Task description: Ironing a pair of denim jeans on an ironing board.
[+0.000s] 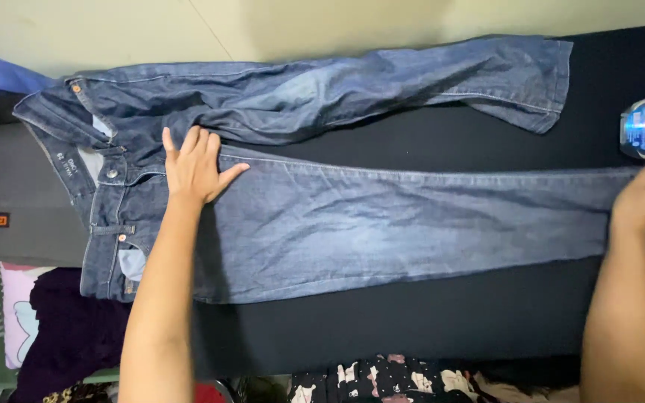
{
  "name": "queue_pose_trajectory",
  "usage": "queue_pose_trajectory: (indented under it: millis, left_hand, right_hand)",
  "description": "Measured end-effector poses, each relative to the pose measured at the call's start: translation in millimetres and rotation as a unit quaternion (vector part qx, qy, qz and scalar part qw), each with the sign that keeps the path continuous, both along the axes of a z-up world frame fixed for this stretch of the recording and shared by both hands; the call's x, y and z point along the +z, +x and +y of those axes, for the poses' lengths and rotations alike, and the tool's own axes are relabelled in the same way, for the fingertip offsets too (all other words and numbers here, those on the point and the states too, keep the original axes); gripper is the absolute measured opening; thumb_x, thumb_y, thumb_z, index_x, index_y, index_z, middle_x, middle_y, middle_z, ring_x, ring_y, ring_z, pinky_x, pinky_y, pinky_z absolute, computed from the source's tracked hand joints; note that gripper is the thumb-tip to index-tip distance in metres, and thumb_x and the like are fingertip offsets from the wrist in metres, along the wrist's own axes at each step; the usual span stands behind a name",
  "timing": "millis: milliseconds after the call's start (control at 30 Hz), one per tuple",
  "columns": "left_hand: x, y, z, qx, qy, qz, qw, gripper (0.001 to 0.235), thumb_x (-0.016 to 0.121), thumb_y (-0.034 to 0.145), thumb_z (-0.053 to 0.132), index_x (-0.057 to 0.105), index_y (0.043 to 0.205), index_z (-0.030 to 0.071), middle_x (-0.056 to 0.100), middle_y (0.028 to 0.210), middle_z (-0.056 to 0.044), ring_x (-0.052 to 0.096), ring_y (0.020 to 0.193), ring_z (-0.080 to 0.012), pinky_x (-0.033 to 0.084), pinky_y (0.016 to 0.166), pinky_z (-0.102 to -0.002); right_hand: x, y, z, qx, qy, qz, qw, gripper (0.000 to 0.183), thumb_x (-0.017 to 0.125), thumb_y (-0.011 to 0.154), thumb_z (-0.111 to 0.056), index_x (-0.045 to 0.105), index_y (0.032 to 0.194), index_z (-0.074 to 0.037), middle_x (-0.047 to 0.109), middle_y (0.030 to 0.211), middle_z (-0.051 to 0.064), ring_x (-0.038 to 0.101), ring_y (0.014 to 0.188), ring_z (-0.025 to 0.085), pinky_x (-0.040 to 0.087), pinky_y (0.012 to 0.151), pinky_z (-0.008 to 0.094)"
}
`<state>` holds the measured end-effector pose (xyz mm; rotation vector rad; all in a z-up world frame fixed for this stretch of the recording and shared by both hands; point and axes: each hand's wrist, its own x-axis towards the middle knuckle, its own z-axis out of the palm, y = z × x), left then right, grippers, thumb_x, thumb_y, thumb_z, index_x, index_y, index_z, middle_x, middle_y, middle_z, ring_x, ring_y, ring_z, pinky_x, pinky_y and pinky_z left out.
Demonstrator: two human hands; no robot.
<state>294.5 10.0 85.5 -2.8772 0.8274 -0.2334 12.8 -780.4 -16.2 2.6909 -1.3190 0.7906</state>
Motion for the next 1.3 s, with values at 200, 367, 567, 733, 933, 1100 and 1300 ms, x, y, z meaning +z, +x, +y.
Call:
queue_pose_trajectory:
  millis: [200, 367, 567, 733, 933, 1100, 1300]
  left_hand:
    - [-6.8, -21.3, -39.2, 0.113, -0.025, 0.013, 0.993, 0.081, 0.062, 0.091, 0.067, 0.06, 0.13, -0.004, 0.059, 0.139, -0.018, 0.044, 0.14, -0.0306, 0.011, 0.116, -0.069]
    - [-12.5, -140.1, -165.8, 0.023, -0.239, 0.113, 0.964, 0.065, 0.059, 0.091, 0.01, 0.042, 0.151, -0.009, 0.032, 0.164, -0.028, 0.028, 0.156, -0.0454, 0.024, 0.124, -0.063]
    - [-8.9, -190.3, -193.2, 0.036, -0.231, 0.188, 0.954, 0.078, 0.06, 0.095, 0.047, 0.037, 0.156, 0.005, 0.031, 0.164, -0.024, 0.025, 0.153, -0.0418, 0.019, 0.117, -0.068]
    - [-8.0, -189.8, -198.5, 0.034, -0.205, 0.182, 0.961, 0.112, 0.066, 0.072, 0.075, 0.035, 0.157, 0.008, 0.024, 0.165, -0.024, 0.02, 0.152, -0.0448, 0.015, 0.112, -0.075]
    - [4.9, -205.4, -216.2, 0.01, -0.19, 0.196, 0.962, 0.115, 0.071, 0.063, 0.08, 0.039, 0.153, 0.015, 0.022, 0.162, -0.023, 0.017, 0.15, -0.048, 0.013, 0.109, -0.077]
    - [-9.2, -240.6, -240.2, -0.098, -0.179, 0.233, 0.951, 0.084, 0.065, 0.087, 0.06, 0.043, 0.156, 0.02, 0.027, 0.167, -0.019, 0.022, 0.152, -0.0463, 0.018, 0.114, -0.072]
    - [6.6, -248.0, -244.4, -0.138, -0.187, 0.257, 0.938, 0.068, 0.062, 0.091, 0.052, 0.046, 0.153, 0.028, 0.03, 0.164, -0.016, 0.026, 0.15, -0.0437, 0.021, 0.113, -0.07]
  right_hand:
    - [10.7, 59.0, 74.8, -0.03, -0.061, 0.036, 0.997, 0.039, 0.07, 0.101, -0.046, 0.068, 0.105, -0.007, 0.068, 0.097, 0.018, 0.064, 0.09, 0.039, 0.048, 0.068, 0.051]
    - [121.8, 96.7, 371.1, 0.448, 0.102, -0.041, 0.887, 0.044, 0.063, 0.093, -0.012, 0.059, 0.136, -0.003, 0.052, 0.144, 0.019, 0.041, 0.144, 0.042, 0.027, 0.125, 0.057]
    - [109.6, 81.9, 376.7, 0.569, 0.175, 0.178, 0.783, 0.069, 0.065, 0.087, -0.05, 0.051, 0.149, -0.024, 0.045, 0.159, 0.01, 0.039, 0.146, 0.032, 0.025, 0.113, 0.068]
    - [78.1, 35.0, 161.9, 0.363, 0.101, 0.197, 0.905, 0.07, 0.056, 0.095, -0.049, 0.042, 0.158, -0.021, 0.035, 0.165, 0.014, 0.033, 0.152, 0.038, 0.02, 0.115, 0.075]
    - [60.6, 14.4, 170.1, 0.289, 0.121, 0.168, 0.935, 0.068, 0.048, 0.106, -0.037, 0.033, 0.164, -0.005, 0.026, 0.171, 0.02, 0.023, 0.158, 0.039, 0.012, 0.12, 0.073]
    - [108.2, -5.6, 243.4, 0.437, 0.155, 0.202, 0.863, 0.071, 0.054, 0.094, -0.047, 0.043, 0.154, -0.01, 0.032, 0.165, 0.018, 0.025, 0.155, 0.044, 0.02, 0.119, 0.068]
    - [44.2, -37.7, 116.8, 0.332, 0.092, 0.135, 0.929, 0.072, 0.065, 0.101, -0.028, 0.037, 0.154, 0.012, 0.033, 0.16, 0.036, 0.04, 0.146, 0.053, 0.037, 0.117, 0.052]
